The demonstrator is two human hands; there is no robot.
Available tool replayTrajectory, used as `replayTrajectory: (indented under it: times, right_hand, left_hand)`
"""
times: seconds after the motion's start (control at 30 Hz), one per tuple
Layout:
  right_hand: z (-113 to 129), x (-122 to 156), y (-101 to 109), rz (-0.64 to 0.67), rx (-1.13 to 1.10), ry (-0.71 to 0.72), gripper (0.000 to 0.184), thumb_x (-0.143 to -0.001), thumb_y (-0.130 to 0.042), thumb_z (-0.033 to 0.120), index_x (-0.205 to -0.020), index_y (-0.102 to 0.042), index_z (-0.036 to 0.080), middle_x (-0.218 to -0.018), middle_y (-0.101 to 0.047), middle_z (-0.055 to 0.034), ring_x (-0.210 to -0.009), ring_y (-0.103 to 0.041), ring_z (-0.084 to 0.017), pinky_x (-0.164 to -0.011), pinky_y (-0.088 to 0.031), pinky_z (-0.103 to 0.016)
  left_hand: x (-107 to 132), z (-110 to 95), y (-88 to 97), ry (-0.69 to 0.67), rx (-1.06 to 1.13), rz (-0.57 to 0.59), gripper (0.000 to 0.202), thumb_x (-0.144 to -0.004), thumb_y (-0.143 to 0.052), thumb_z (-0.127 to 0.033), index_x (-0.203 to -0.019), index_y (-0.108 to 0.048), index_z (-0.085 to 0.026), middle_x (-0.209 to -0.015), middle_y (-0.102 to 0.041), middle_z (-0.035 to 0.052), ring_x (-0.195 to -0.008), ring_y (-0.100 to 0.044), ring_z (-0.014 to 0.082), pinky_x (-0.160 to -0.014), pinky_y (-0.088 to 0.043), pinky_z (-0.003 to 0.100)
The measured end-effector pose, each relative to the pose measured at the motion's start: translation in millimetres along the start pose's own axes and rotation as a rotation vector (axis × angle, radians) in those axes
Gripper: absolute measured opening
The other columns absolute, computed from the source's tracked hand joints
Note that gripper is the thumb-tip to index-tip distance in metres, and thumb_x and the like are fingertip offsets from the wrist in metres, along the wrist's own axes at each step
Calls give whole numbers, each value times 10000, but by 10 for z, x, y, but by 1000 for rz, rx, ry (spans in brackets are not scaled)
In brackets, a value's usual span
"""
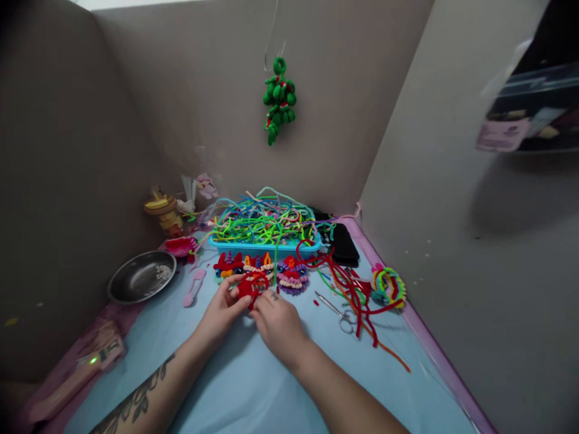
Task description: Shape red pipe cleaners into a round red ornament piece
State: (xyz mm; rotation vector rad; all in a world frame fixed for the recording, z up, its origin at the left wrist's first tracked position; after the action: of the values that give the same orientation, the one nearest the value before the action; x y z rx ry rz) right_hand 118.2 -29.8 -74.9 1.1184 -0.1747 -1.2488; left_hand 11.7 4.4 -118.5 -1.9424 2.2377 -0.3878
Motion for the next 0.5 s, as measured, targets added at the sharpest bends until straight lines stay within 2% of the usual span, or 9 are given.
replayTrajectory:
  times: [0.07,0.17,0.27,0.37,0.5]
  right_hand:
    - [79,21,-60,50,-11,42,94,-848,-504,180,-774,-561,197,-792,-586,-40,-743,-557,-169,-666,-423,-263]
    - [63,32,-15,40,-61,30,47,-827,-546,213,-787,-567,201,-799,-589,-32,-760,-558,-169,-688,-425,-271]
    - [-41,13,129,-50,-163,-15,71,-790,-601,265,-814,-572,204,-803,-589,-28,-758,-561,-168,-681,-430,-272]
    - [-149,2,275,-193,-220,-64,31,-823,-544,219,-822,-570,203,-781,-582,-30,-754,-560,-165,-677,-435,-272]
    - [-159,0,286,-249,-203,-63,58,-827,-530,181,-822,-583,203,-793,-590,-40,-784,-563,-173,-712,-445,-288]
  left_hand:
    - [2,8,-3,-5,-20,7,540,-685,-717,-254,-1108,-390,-177,-842,-679,40,-723,-626,150,-676,-447,264]
    - [6,0,-6,-30,-54,22,513,-708,-699,-259,-1110,-388,-184,-817,-666,24,-710,-616,146,-668,-444,262]
    - [14,3,-17,-47,-93,41,493,-727,-686,-259,-1119,-395,-187,-808,-656,18,-706,-605,140,-664,-438,256]
    - [23,33,-46,-42,-94,75,482,-740,-678,-263,-1129,-404,-188,-828,-656,26,-724,-603,145,-681,-441,264]
    - [31,49,-63,-44,-79,87,461,-740,-677,-287,-1124,-444,-183,-817,-650,21,-748,-601,149,-699,-441,262]
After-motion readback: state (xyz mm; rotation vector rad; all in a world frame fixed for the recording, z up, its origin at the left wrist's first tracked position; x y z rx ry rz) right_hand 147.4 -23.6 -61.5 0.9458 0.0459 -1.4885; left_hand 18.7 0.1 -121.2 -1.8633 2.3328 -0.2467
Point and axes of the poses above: each hand's wrist, its own x-axis away from the middle knuckle, its own y-axis out of the back of the hand, z = x × y, the point moved 9 cm from there along -x, towards the middle knuckle
